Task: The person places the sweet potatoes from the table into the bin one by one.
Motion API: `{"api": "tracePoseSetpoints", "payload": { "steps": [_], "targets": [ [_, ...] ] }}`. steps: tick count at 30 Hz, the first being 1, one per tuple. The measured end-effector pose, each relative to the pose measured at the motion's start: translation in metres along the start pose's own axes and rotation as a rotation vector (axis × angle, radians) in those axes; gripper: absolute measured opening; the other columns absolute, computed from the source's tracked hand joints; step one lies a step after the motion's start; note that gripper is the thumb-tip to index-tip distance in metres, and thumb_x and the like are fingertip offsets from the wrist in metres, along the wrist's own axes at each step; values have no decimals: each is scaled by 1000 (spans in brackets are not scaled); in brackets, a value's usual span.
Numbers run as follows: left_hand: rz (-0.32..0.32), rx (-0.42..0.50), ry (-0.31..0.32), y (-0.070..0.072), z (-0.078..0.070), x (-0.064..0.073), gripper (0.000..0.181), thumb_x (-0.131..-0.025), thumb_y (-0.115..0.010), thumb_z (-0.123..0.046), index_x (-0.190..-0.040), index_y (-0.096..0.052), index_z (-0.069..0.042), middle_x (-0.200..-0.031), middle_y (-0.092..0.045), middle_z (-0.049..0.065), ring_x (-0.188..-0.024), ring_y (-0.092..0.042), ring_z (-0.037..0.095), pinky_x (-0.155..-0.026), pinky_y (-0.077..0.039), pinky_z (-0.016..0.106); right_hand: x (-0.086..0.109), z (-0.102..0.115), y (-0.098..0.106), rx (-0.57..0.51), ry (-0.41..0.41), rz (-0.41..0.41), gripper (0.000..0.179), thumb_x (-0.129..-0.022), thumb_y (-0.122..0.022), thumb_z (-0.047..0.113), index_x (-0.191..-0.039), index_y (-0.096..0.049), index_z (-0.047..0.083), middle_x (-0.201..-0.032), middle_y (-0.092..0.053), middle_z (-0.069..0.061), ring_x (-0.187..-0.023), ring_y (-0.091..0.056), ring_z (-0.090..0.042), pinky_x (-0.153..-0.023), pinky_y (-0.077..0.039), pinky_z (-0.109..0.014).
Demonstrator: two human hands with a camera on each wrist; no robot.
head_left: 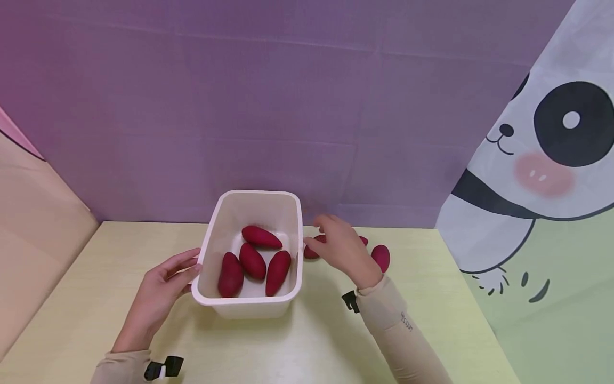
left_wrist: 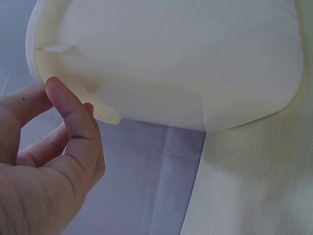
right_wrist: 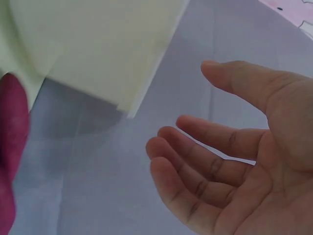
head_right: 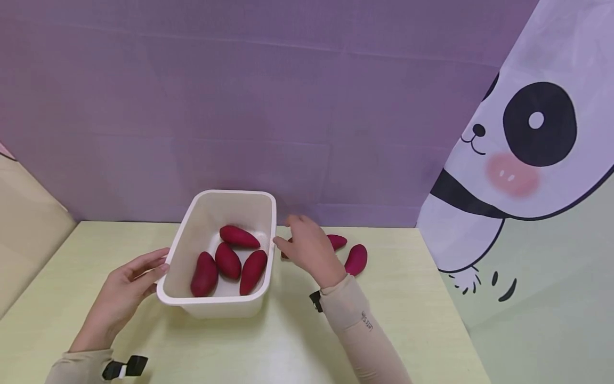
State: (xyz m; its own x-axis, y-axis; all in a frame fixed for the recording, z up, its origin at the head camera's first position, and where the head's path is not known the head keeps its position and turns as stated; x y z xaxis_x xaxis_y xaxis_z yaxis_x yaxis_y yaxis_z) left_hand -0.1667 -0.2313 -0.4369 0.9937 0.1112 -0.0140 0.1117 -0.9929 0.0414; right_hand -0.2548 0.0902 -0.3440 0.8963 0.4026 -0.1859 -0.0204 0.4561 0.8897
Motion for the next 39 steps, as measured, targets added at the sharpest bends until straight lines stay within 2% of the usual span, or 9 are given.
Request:
{"api": "tracePoseSetpoints", "payload": {
  "steps": [6, 9, 14, 19, 23, 27, 32, 39],
  "targets": [
    [-1, -28, 5, -1, 0, 0, 51, -96, -71, -21, -139, -56, 1, -111, -66, -10, -93, -66, 8, -75, -58, 25, 26, -34, 2, -28, -81, -84, 30, -89, -75, 22, -111, -66, 2, -93, -63, -4, -83, -60, -21, -72, -53, -36],
    [-3, -32, 11, -2, 0, 1, 52, -96, -71, -21, -139, -55, 2, -111, -66, -10, -93, -66, 7, -75, -58, 25, 38, -54, -2, -32, -112, -126, 28, -88, -76, 20, -107, -66, 2, -91, -63, -5, -81, -60, -21, -73, -52, -36],
    [-7, -39, 14, -1, 1, 2, 52, -96, -71, -22, -140, -55, 2, -111, -65, -10, -93, -66, 8, -75, -58, 25, 55, -91, -15, -35, -189, -173, 31, -87, -76, 19, -109, -66, -1, -97, -64, -12, -80, -61, -25, -75, -52, -40],
    [-9, -19, 19, -1, 2, 3, 52, -96, -71, -21, -140, -55, 2, -111, -66, -8, -92, -66, 8, -74, -58, 25, 69, -127, -27, -36, -314, -190, 38, -87, -76, 19, -112, -63, -5, -96, -59, -16, -83, -57, -29, -76, -52, -44],
    [-8, -4, 17, -2, 1, 3, 51, -96, -71, -20, -139, -55, 2, -110, -66, -7, -92, -66, 8, -74, -58, 25, 80, -149, -32, -50, -419, -213, 48, -87, -76, 20, -119, -57, -9, -105, -54, -25, -91, -56, -36, -82, -52, -49],
    [-15, -13, 9, -2, 1, 3, 50, -96, -71, -19, -138, -56, 2, -110, -66, -8, -92, -66, 8, -74, -58, 24, 88, -163, -35, -89, -507, -216, 61, -87, -74, 22, -129, -48, -14, -118, -46, -33, -96, -56, -44, -87, -52, -54],
    [-13, -11, 0, -2, 0, 2, 50, -96, -71, -19, -138, -56, 2, -109, -67, -8, -91, -67, 8, -74, -58, 24, 92, -174, -42, -136, -587, -186, 78, -89, -73, 31, -139, -34, -16, -125, -39, -38, -98, -53, -46, -87, -50, -55],
    [-13, -11, 1, -2, -2, 2, 50, -96, -71, -19, -139, -56, 2, -109, -66, -8, -91, -66, 7, -73, -58, 24, 92, -183, -51, -194, -613, -192, 84, -91, -72, 33, -141, -29, -18, -128, -40, -41, -113, -48, -49, -98, -45, -58]
  ]
}}
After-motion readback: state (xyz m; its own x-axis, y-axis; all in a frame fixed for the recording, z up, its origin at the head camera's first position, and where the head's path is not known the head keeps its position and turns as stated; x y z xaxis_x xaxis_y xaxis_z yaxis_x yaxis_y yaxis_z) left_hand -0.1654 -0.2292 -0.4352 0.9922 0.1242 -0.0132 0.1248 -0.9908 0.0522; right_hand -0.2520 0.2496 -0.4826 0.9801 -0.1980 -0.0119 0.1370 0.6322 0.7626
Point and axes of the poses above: each hand's wrist, its own x-axis away from the middle knuckle, its own y-axis out of the back of the hand, z = x × y, the point moved 5 cm from there along -x, towards the middle knuckle
